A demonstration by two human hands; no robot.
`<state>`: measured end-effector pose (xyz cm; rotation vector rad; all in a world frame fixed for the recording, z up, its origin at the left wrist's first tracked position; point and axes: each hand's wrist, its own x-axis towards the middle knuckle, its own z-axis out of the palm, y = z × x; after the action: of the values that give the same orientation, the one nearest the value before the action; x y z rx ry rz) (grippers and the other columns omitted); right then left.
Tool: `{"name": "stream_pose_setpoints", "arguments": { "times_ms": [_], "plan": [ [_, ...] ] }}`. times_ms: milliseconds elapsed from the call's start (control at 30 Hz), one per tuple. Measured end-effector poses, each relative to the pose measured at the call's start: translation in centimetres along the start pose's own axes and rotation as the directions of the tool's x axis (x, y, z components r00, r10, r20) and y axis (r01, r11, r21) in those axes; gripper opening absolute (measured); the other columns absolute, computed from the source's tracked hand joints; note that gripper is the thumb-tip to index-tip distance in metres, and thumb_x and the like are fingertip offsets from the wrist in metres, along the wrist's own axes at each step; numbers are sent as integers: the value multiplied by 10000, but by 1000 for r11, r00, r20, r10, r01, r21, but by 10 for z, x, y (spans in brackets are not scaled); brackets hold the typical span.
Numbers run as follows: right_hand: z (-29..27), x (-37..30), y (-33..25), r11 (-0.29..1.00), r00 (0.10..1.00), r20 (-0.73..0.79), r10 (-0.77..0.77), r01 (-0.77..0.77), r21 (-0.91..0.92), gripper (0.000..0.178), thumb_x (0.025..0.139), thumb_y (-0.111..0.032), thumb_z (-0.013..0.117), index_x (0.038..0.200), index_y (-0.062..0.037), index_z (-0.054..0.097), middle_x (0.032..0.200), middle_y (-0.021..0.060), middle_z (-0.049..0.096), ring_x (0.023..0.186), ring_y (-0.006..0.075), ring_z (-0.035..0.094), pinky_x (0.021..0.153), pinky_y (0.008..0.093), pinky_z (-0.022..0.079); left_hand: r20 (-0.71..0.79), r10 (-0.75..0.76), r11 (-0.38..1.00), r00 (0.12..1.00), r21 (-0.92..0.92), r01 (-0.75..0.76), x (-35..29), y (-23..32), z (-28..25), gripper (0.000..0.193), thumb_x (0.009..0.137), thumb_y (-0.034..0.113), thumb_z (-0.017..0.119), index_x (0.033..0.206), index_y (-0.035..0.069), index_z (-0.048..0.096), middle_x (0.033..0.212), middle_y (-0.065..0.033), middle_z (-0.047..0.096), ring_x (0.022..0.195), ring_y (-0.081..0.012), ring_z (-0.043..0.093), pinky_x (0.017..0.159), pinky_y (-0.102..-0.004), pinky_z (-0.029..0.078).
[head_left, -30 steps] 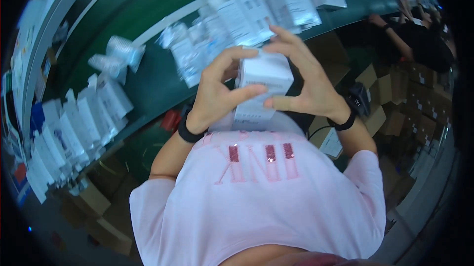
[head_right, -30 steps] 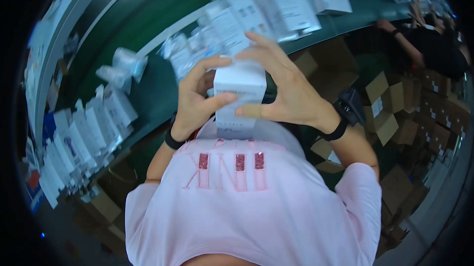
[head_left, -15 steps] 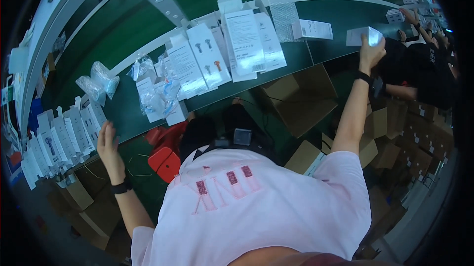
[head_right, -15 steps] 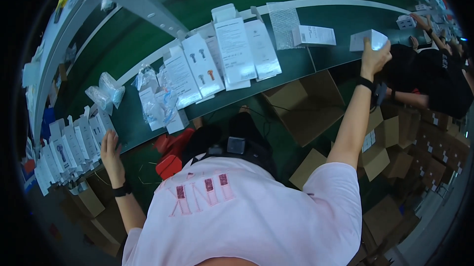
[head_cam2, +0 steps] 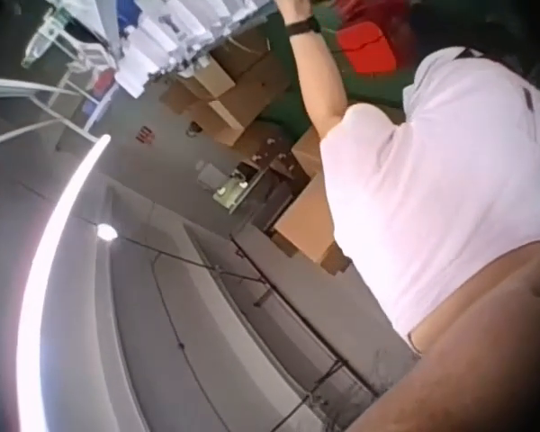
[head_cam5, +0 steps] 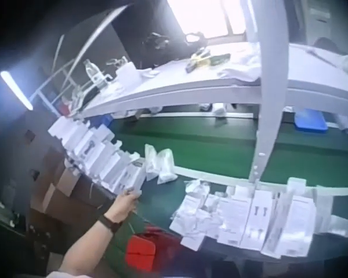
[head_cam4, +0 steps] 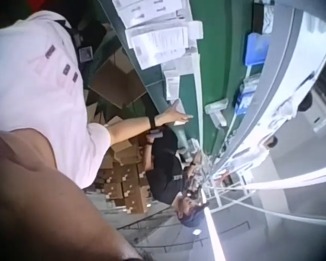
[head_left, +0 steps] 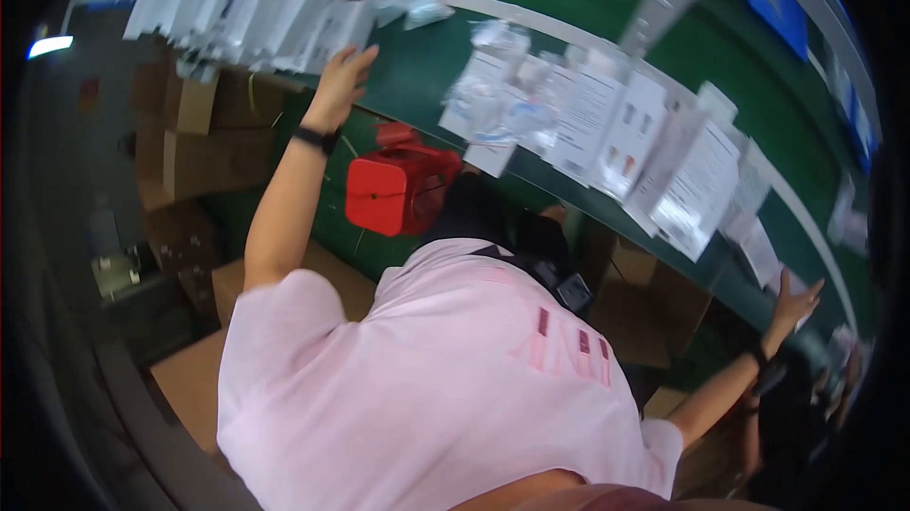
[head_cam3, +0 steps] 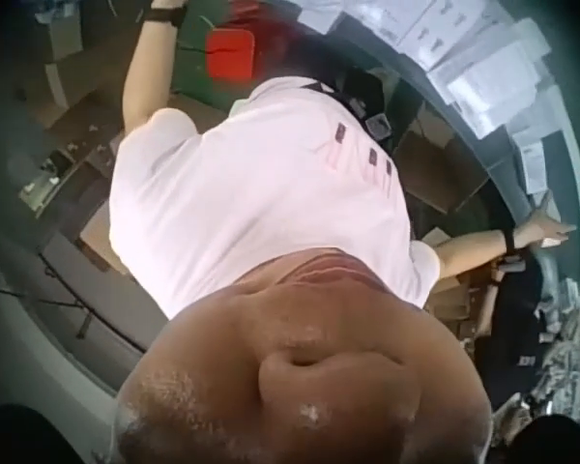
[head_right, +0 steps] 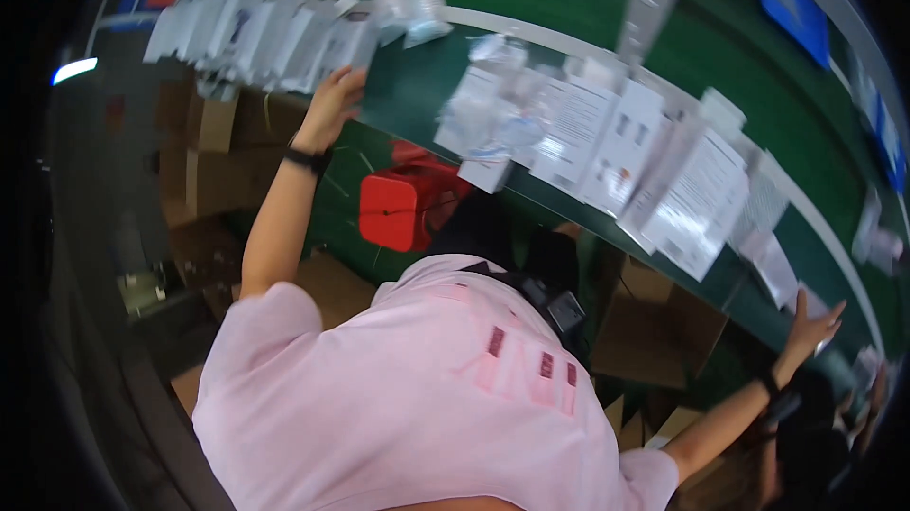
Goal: The person is packaging electronic devices (thermometers) into boxes using bubble wrap and adding manuals.
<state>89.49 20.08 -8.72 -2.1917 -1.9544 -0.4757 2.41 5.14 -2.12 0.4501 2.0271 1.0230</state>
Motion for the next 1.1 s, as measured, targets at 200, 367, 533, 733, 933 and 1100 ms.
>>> {"name": "stream_pose_setpoints", "arguments": {
  "times_ms": [200,367,533,733,933,1100],
  "plan": [
    [-151,2,-234,820,994,98,41,-90,566,827,837,-334,726,1472,-47,281,1452,247,326,1223,359,485,943,406,447,163,278,851,947,414,-321,184,-17,-10,840,706,483,765,1311,-28,481,1117,-192,616,993,-286,597,838,-426,479],
    [-249,-31,-349,699,999,-34,-17,36,714,630,896,-78,646,1438,-21,330,1406,186,432,1168,271,544,984,362,426,-215,366,706,905,698,-119,197,-5,90,889,687,609,718,1268,-27,498,1241,-301,515,1147,-439,517,970,-435,443],
    [-275,-75,-458,518,977,49,-208,67,853,581,896,-3,588,1425,-6,347,1418,167,443,1040,182,605,918,293,466,-353,380,827,855,544,-143,210,-36,95,781,669,349,783,1271,-5,432,1210,-268,490,1157,-427,477,953,-512,422],
    [-272,-77,-579,388,918,47,-395,120,914,747,801,-64,672,1456,-42,315,1446,186,407,1048,218,618,929,339,484,-43,578,781,815,-259,-568,134,-35,54,782,671,128,712,1354,-44,373,1283,-182,509,1193,-290,505,1004,-374,406],
    [-278,-34,-666,-47,797,-365,-482,392,919,776,692,-134,791,1368,3,435,1341,135,511,1061,263,603,981,381,431,634,508,605,583,-745,283,-16,-1,-46,817,651,244,688,1366,-12,387,1237,-179,547,1128,-296,556,926,-460,478],
    [-307,-49,-680,-6,642,-381,-665,506,863,370,749,-86,738,1100,-25,642,1040,115,621,990,280,567,999,463,395,749,498,278,436,-615,738,-39,-10,-56,824,646,283,677,1372,4,407,1299,-214,509,1079,-358,571,793,-512,509]
  ]
}}
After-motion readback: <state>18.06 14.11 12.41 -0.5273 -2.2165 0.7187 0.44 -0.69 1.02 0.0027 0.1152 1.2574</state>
